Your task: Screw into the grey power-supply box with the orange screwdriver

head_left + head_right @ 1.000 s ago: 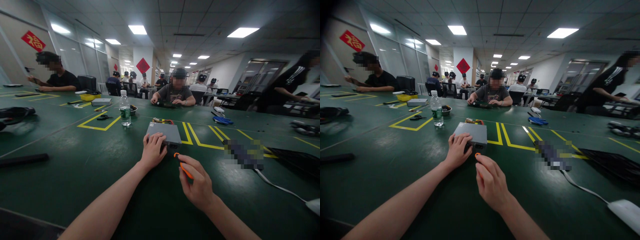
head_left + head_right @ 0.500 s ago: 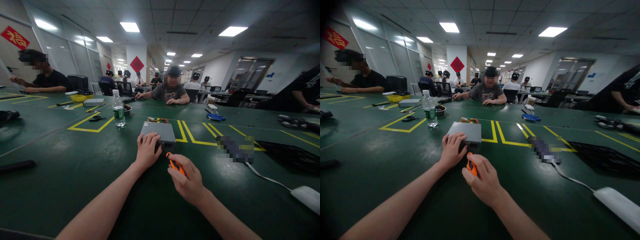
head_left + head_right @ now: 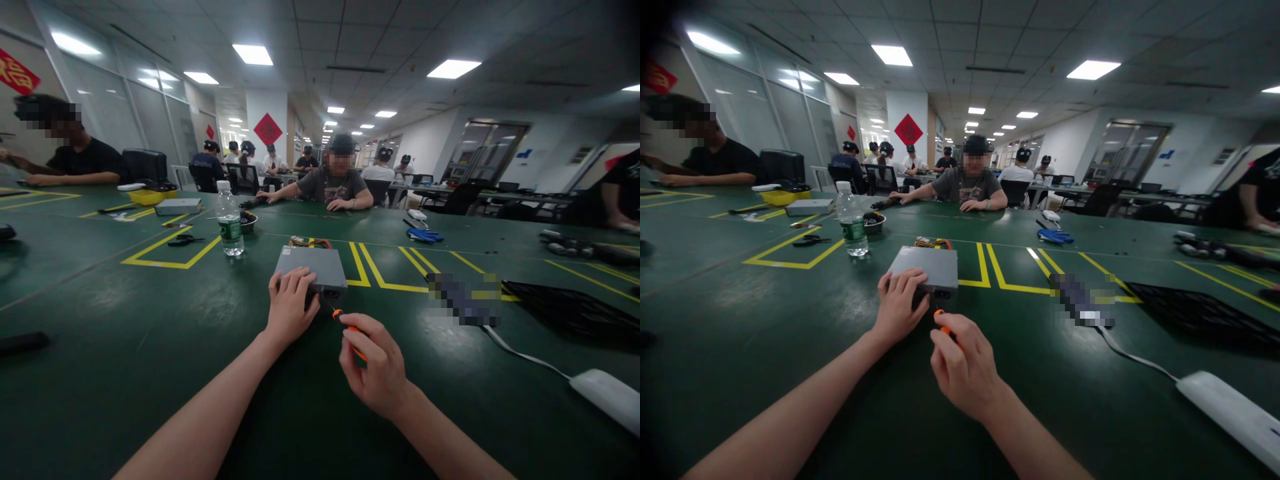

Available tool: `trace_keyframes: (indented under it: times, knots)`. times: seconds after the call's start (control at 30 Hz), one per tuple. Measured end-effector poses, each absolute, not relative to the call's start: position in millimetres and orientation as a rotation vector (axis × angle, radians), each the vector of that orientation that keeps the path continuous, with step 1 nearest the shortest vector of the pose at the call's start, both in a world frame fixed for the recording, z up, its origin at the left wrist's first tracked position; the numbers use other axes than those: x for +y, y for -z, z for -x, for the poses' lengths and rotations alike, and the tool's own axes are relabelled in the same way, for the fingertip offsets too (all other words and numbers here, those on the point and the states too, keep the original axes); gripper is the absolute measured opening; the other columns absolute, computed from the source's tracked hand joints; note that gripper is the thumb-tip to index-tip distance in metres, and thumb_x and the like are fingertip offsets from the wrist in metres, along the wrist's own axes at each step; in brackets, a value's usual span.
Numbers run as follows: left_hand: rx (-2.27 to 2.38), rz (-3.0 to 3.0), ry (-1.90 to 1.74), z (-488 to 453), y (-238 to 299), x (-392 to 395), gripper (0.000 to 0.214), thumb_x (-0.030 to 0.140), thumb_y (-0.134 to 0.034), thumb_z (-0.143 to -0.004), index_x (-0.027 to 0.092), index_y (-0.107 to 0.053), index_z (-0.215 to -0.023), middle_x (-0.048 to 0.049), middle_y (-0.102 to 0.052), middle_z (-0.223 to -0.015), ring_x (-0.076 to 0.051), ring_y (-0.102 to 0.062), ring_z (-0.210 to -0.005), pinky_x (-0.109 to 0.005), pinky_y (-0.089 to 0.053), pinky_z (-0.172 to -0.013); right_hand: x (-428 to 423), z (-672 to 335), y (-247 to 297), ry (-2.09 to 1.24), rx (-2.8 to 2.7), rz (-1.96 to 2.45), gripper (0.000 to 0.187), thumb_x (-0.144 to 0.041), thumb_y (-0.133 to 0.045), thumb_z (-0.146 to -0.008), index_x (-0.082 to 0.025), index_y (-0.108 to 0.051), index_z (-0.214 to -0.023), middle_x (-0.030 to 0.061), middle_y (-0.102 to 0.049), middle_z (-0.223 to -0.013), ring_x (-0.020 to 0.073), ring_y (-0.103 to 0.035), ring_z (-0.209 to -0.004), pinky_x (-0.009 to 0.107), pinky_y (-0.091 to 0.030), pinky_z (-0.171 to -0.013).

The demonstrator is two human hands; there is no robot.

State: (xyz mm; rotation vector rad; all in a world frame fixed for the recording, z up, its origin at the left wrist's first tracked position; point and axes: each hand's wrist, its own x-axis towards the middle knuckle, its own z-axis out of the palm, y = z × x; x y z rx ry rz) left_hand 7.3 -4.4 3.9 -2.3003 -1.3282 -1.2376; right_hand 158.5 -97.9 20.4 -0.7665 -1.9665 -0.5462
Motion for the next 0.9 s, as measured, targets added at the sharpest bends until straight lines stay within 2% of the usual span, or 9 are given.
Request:
trace_keyframes:
  times: [0.13, 0.23, 0.43, 0.53, 0.63, 0.77, 0.9]
  knots:
    - [-1.335, 2.314, 1.207, -7, -4, -4, 0.031, 0.029, -0.051, -0.080, 0.024, -0.051, -0.110, -0.0051, -0.055, -0.120, -0.021, -0.044, -0.117, -0.043, -0.017, -0.105, -98, -164, -23, 0.620, -1.907, 0.806, 0.033, -0.011, -0.060, -0.073, -0.020, -0.044, -0.100, 0.0114, -0.047, -0.111, 0.0246, -0.050, -0.102, 0.044, -0.049, -0.080]
    - [-1.341, 2.324, 1.194, -7, -4, -4, 0.031, 0.030, -0.050, -0.081, 0.024, -0.050, -0.111, -0.0048, -0.055, -0.121, -0.021, -0.042, -0.118, -0.043, -0.016, -0.106, -100, -167, -24, 0.631, -1.919, 0.819, 0.031, -0.009, -0.058, -0.075, -0.021, -0.047, -0.100, 0.0074, -0.051, -0.099, 0.0203, -0.053, -0.092, 0.039, -0.050, -0.073]
    - [-1.343, 2.304, 1.203, -7, -4, -5, 0.030, 0.029, -0.052, -0.080, 0.024, -0.051, -0.110, -0.0042, -0.055, -0.120, -0.020, -0.044, -0.117, -0.042, -0.017, -0.106, -97, -163, -16, 0.486, -1.913, 0.821, 0.040, -0.003, -0.050, -0.077, -0.021, -0.042, -0.112, 0.0099, -0.051, -0.111, 0.0198, -0.053, -0.102, 0.038, -0.052, -0.079]
    - [-1.340, 2.310, 1.206, -7, -4, -5, 0.030, 0.029, -0.051, -0.080, 0.024, -0.051, -0.110, -0.0046, -0.055, -0.120, -0.021, -0.043, -0.117, -0.043, -0.017, -0.106, -97, -160, -18, 0.506, -1.969, 0.754, 0.035, -0.004, -0.054, -0.075, -0.019, -0.044, -0.105, 0.0113, -0.050, -0.112, 0.0211, -0.052, -0.104, 0.039, -0.051, -0.081]
    - [-1.341, 2.311, 1.206, -7, -4, -4, 0.031, 0.030, -0.051, -0.080, 0.024, -0.051, -0.110, -0.0048, -0.055, -0.120, -0.021, -0.043, -0.117, -0.043, -0.018, -0.105, -98, -158, -20, 0.626, -1.957, 0.764, 0.029, -0.006, -0.058, -0.073, -0.020, -0.048, -0.095, 0.0088, -0.051, -0.107, 0.0210, -0.053, -0.101, 0.040, -0.051, -0.080]
    - [-1.343, 2.311, 1.211, -7, -4, -5, 0.030, 0.029, -0.052, -0.080, 0.025, -0.051, -0.110, -0.0044, -0.055, -0.119, -0.021, -0.044, -0.116, -0.043, -0.018, -0.105, -100, -157, -17, 0.588, -1.956, 0.806, 0.029, -0.004, -0.053, -0.076, -0.020, -0.049, -0.099, 0.0076, -0.053, -0.103, 0.0174, -0.056, -0.095, 0.032, -0.053, -0.075]
    - [-1.350, 2.318, 1.212, -6, -4, -5, 0.030, 0.029, -0.051, -0.080, 0.024, -0.051, -0.110, -0.0040, -0.055, -0.120, -0.021, -0.043, -0.117, -0.043, -0.017, -0.106, -100, -158, -18, 0.442, -1.925, 0.858, 0.026, -0.008, -0.051, -0.077, -0.021, -0.046, -0.099, 0.0097, -0.050, -0.109, 0.0192, -0.054, -0.101, 0.034, -0.053, -0.076]
